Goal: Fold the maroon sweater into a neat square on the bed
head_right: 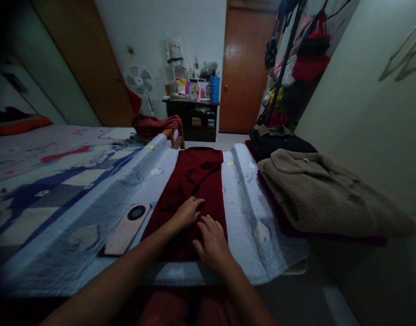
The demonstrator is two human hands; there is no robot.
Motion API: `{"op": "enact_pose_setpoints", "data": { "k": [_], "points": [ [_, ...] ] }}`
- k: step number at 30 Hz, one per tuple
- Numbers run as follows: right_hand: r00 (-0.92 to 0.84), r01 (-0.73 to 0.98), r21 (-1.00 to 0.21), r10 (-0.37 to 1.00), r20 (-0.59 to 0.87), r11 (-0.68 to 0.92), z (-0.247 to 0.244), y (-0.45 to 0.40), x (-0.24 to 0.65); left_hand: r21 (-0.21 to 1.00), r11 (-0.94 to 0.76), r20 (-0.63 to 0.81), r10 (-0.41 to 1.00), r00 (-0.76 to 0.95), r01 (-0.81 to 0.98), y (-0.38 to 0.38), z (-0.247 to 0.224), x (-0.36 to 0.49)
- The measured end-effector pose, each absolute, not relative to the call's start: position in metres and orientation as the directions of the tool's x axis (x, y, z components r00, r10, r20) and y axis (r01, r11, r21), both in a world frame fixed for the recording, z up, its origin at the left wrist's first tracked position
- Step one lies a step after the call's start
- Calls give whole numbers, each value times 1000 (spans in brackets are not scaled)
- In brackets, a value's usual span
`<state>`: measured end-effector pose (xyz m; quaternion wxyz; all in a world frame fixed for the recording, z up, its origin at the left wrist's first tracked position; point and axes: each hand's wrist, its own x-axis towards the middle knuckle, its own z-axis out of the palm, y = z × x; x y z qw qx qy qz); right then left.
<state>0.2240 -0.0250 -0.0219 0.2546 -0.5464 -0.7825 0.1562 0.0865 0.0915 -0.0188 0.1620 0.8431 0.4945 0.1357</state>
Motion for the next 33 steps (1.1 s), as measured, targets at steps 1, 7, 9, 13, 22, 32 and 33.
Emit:
{"op": "enact_pose_setpoints", "data": {
  "k": [1,7,9,13,22,32,33],
  "points": [
    [-251,803,-500,945,210,325,-23,-25,225,444,-477,86,865,494,758,95,-22,89],
    [-173,885,-420,980,99,199,-34,-31,227,484,-490,146,862,486,725,104,-34,95],
    [-166,889,-416,981,100,193,-37,-35,223,491,-480,134,866,481,727,101,-32,93],
    [-148,894,-411,983,105,178,-41,-39,216,516,-497,92,842,532,698,89,-24,82],
    [-229,748,-604,961,152,274,-44,-36,238,655,-540,-5,697,717,529,62,-10,58],
    [-162,556,-797,971,176,237,-39,-48,258,817,-401,-73,642,763,415,46,-1,47],
    [-162,563,-789,969,188,247,-41,-50,259,816,-393,-77,653,754,424,45,0,46]
  ]
}}
